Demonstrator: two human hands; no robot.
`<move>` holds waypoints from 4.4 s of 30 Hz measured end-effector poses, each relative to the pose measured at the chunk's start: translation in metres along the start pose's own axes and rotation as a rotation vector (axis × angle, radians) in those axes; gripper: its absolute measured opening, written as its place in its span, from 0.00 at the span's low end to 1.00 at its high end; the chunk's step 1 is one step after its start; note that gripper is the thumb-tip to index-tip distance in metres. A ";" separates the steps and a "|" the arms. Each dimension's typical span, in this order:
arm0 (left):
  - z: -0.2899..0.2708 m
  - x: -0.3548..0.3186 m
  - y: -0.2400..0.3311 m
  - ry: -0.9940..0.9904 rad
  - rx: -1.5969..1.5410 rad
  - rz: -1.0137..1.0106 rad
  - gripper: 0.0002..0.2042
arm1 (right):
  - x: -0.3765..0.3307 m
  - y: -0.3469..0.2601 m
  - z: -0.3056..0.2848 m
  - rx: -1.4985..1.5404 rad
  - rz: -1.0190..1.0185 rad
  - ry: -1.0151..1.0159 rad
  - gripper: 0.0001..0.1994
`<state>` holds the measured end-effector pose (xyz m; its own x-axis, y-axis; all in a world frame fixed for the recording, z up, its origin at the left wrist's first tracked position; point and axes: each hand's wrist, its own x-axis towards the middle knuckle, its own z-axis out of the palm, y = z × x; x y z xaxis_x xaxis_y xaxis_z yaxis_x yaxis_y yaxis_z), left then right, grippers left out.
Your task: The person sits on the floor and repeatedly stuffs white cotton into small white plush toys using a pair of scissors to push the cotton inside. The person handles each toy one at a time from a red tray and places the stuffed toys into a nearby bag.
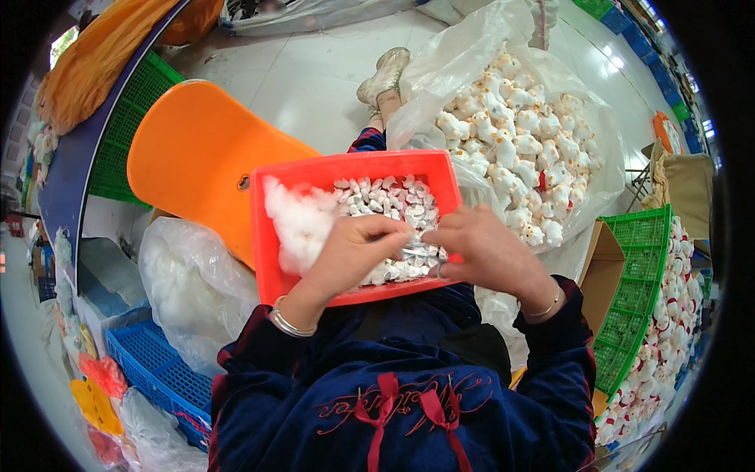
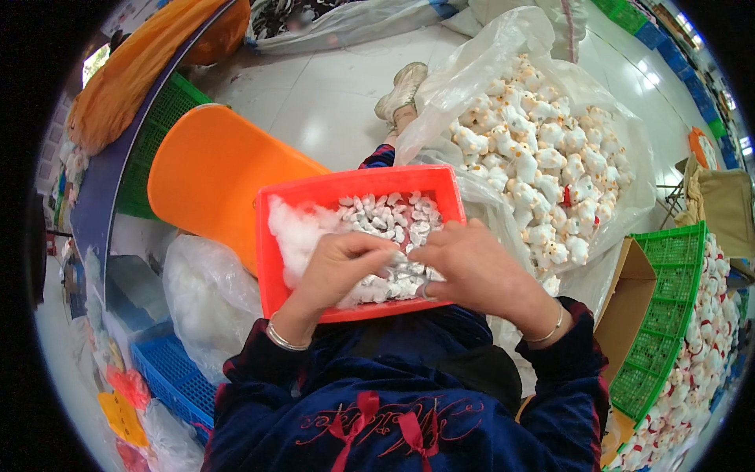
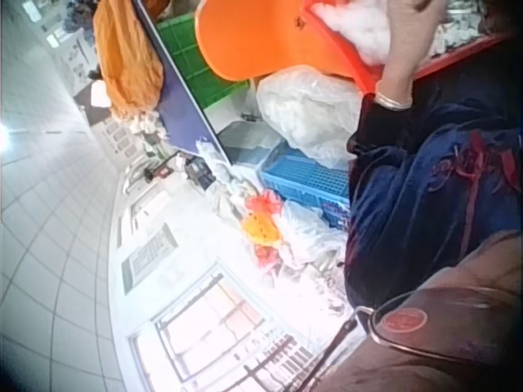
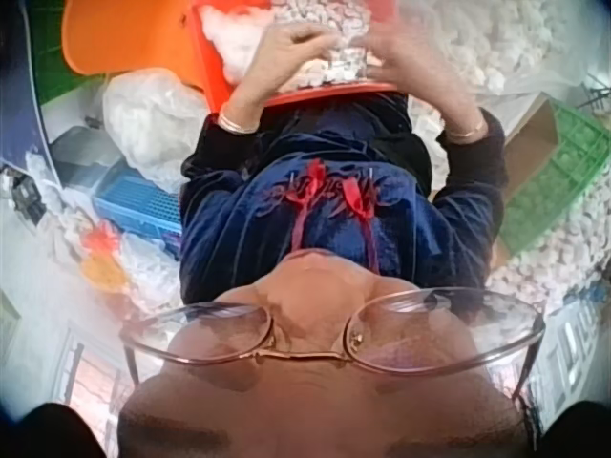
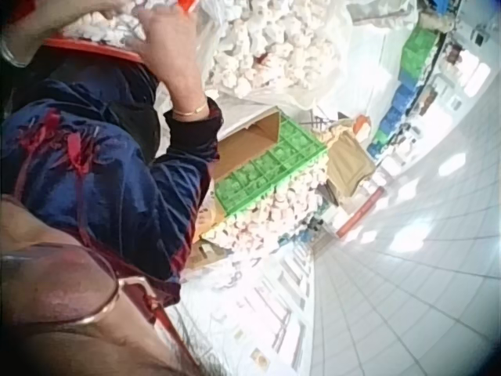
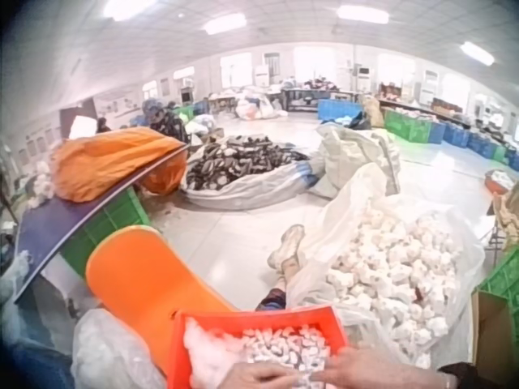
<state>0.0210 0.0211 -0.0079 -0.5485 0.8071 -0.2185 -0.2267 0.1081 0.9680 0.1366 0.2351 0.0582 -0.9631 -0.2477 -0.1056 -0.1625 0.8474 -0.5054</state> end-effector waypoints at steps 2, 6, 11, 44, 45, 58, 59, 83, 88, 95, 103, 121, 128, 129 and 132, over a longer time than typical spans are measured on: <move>-0.021 -0.003 0.001 0.190 -0.069 0.007 0.08 | -0.011 0.006 -0.013 -0.021 0.115 -0.032 0.17; -0.048 -0.010 -0.001 0.331 -0.145 0.011 0.08 | -0.033 0.033 -0.022 0.110 0.155 0.102 0.18; -0.037 -0.011 -0.002 0.268 -0.131 0.093 0.08 | -0.024 0.017 -0.013 0.192 0.112 0.216 0.20; -0.024 -0.001 0.013 0.067 -0.007 -0.083 0.07 | -0.012 0.007 -0.006 -0.082 0.087 0.072 0.20; -0.023 -0.001 0.012 0.071 -0.012 -0.101 0.07 | -0.013 0.006 -0.006 -0.105 0.100 0.075 0.22; -0.022 0.001 -0.008 0.219 -0.479 -0.083 0.04 | -0.011 -0.006 0.001 -0.248 0.163 0.188 0.26; -0.021 0.000 -0.006 0.248 -0.441 -0.081 0.04 | -0.013 -0.005 0.000 -0.261 0.174 0.137 0.24; -0.016 -0.009 0.007 0.383 0.192 0.260 0.06 | -0.006 -0.007 -0.003 -0.054 0.211 0.071 0.21; -0.020 -0.011 0.014 0.284 0.161 0.198 0.07 | -0.006 -0.004 -0.007 -0.043 0.206 0.016 0.18; -0.024 -0.010 0.012 0.215 0.102 0.097 0.06 | -0.003 -0.004 -0.006 -0.049 0.170 -0.014 0.21; -0.024 -0.007 0.004 0.283 -0.291 0.114 0.04 | -0.008 0.004 0.010 0.049 0.114 0.270 0.31; -0.016 -0.002 0.007 0.307 0.085 0.391 0.08 | -0.002 -0.006 0.019 0.588 0.201 0.009 0.13; 0.009 0.010 -0.003 0.620 0.287 0.761 0.08 | 0.017 -0.047 0.075 0.959 0.285 0.280 0.15; 0.011 0.009 -0.002 0.624 0.163 0.672 0.08 | 0.019 -0.047 0.079 0.905 0.277 0.312 0.16; 0.013 0.007 0.011 0.569 -0.243 0.391 0.09 | 0.022 -0.038 0.075 0.587 0.220 0.453 0.16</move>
<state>0.0256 0.0354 0.0027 -0.9442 0.3267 0.0430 -0.0644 -0.3111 0.9482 0.1378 0.1623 0.0113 -0.9745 0.2208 0.0405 0.0615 0.4361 -0.8978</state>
